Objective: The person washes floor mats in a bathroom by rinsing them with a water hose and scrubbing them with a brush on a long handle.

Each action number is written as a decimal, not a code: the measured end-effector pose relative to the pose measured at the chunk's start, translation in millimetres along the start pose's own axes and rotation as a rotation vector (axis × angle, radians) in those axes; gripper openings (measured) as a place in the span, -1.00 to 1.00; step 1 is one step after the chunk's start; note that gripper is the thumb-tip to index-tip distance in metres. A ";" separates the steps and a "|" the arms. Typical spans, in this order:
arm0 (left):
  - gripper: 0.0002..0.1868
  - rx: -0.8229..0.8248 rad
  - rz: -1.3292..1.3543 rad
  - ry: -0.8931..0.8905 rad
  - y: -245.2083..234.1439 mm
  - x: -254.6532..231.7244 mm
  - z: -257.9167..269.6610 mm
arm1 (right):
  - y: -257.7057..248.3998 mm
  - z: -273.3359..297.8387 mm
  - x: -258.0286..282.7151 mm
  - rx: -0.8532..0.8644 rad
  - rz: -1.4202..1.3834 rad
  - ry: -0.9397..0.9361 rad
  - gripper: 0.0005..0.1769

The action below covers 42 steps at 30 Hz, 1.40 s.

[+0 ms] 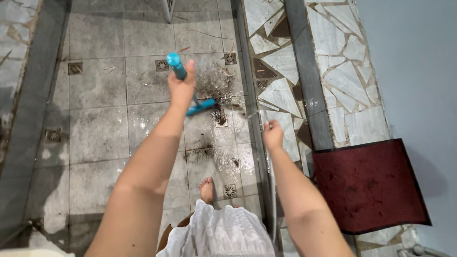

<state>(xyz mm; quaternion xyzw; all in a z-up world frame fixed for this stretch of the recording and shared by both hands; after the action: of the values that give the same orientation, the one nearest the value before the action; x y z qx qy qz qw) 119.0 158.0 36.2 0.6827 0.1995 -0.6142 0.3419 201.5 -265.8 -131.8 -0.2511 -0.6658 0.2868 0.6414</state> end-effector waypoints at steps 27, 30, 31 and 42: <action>-0.77 0.308 0.789 -0.579 104.1 197.3 119.2 | 37.1 24.4 51.3 0.154 -0.173 0.013 -0.77; -0.78 0.375 -0.252 0.260 110.7 150.0 169.3 | 18.1 47.6 44.8 0.155 -0.233 -0.078 -0.77; -0.74 0.392 -0.316 0.351 112.0 143.4 189.7 | 7.4 57.7 41.4 0.158 -0.229 -0.075 -0.77; -0.63 0.461 -0.424 0.297 128.4 154.4 386.3 | -72.3 164.6 -74.8 0.329 -0.263 0.122 -0.70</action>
<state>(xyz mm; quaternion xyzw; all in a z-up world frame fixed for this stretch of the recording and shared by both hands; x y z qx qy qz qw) -37.7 -228.0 -90.3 0.7672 0.2405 -0.5945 0.0108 43.5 -379.4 -136.1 -0.0708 -0.5968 0.2897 0.7449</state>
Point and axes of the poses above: each hand's wrist, its own z-axis away from the middle knuckle, its own y-axis out of the palm, x = y × z, the point moved 8 cm from there along -z, towards the middle knuckle, and after that the axes turned 1 degree about -y, right-handed, at the moved point
